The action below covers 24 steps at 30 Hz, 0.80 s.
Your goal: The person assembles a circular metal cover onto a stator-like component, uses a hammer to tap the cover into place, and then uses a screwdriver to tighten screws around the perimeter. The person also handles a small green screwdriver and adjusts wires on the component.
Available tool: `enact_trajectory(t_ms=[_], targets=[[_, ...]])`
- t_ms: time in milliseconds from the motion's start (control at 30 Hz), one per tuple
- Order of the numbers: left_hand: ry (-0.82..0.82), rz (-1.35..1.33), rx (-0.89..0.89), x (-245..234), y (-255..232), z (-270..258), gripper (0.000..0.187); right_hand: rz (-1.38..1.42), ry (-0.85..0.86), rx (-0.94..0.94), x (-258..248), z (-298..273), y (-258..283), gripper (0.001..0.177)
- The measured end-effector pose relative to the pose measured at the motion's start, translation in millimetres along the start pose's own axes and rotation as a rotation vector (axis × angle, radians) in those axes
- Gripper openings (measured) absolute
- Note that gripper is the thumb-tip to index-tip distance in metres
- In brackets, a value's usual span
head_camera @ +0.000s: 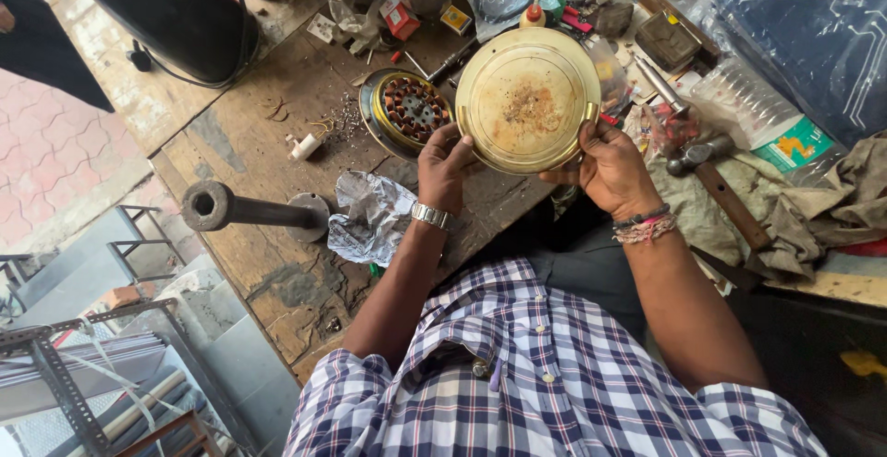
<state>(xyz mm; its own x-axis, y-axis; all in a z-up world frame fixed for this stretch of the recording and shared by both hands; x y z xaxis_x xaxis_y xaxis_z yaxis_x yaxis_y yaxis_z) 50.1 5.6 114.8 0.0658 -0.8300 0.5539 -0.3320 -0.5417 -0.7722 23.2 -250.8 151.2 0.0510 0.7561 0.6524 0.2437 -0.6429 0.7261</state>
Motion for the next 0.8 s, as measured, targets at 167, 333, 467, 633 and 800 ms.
enact_trajectory(t_ms=[167,333,467,633,800], targets=[[-0.031,0.084,-0.049,3,4,-1,0.044,-0.076,-0.083,-0.122,-11,5,5,0.014],[0.01,0.448,0.115,43,-3,-18,0.082,-0.632,-0.19,-0.417,33,-9,15,0.022],[0.289,0.239,0.178,82,-1,-39,0.083,-1.233,-0.097,-0.575,95,-30,1,0.037],[0.217,-0.012,0.051,69,-5,-18,0.058,-1.664,0.093,-0.938,137,-43,-6,0.05],[0.232,-0.18,0.062,57,3,-8,0.041,-1.581,0.193,-0.956,136,-56,0,0.044]])
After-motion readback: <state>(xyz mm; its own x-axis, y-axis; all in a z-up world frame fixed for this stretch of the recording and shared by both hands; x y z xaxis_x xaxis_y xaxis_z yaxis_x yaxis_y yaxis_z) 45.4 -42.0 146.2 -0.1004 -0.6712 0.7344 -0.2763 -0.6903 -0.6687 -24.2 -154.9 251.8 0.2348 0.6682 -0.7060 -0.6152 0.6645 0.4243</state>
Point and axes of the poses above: each hand's wrist, its own z-axis towards the middle knuckle, its own x-axis out of the palm, y = z × x, the point moved 5 cm from there along z, towards the middle knuckle, and after that the axes turned 7 degrees about -x, right-handed, at the moved point
